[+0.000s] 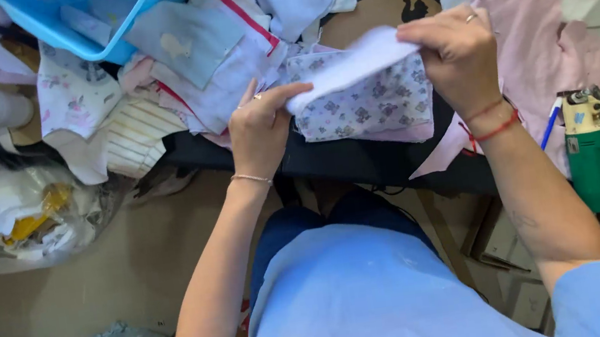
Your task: Sorting and inspecting small fabric scraps on a work table in a sewing factory.
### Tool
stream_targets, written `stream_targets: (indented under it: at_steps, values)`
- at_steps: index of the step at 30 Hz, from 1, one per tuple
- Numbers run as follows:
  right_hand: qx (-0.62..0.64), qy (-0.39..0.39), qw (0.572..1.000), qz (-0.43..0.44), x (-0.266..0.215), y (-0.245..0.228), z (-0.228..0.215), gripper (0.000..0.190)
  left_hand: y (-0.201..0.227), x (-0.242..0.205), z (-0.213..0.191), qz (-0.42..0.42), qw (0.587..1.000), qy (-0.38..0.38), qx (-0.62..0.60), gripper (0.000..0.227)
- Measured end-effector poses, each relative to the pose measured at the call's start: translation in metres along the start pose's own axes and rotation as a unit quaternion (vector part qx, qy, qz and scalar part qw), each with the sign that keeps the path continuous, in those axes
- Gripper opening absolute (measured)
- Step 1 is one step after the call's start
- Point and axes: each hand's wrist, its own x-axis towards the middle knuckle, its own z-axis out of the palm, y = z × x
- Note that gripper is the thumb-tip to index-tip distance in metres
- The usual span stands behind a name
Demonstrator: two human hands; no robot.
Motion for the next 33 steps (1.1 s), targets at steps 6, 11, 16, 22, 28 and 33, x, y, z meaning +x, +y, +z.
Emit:
stream_targets:
  at_steps: [6, 11, 16, 22, 28, 33]
  values:
    - [-0.059, 0.183, 0.980, -0.044, -0.023, -0.008, -0.018, 0.016, 0.035, 0.013, 0.007, 0.145, 0.986, 0.068, -0.056, 0.028]
    - [-0.094, 0.091, 0.988, 0.078, -0.102, 0.015, 0.015, 0.029, -0.001, -0.060, 0.070, 0.177, 0.983, 0.020, 0.054, 0.022]
    - [-0.059, -0.006, 0.989, 0.134, -0.121, 0.003, 0.025, 0.028, -0.009, -0.094, 0.081, 0.053, 0.991, -0.078, 0.093, 0.031]
    - [0.074, -0.008, 0.995, 0.068, -0.084, -0.016, 0.044, 0.030, -0.020, -0.073, 0.090, -0.162, 0.977, 0.035, 0.137, 0.026]
    - [0.016, -0.038, 0.997, 0.059, -0.059, 0.043, 0.043, 0.029, -0.014, -0.060, 0.091, -0.240, 0.962, 0.029, 0.125, 0.026]
    - [-0.040, -0.064, 0.995, 0.061, -0.064, 0.063, 0.040, 0.034, -0.008, -0.062, 0.100, -0.300, 0.948, 0.014, 0.107, 0.026]
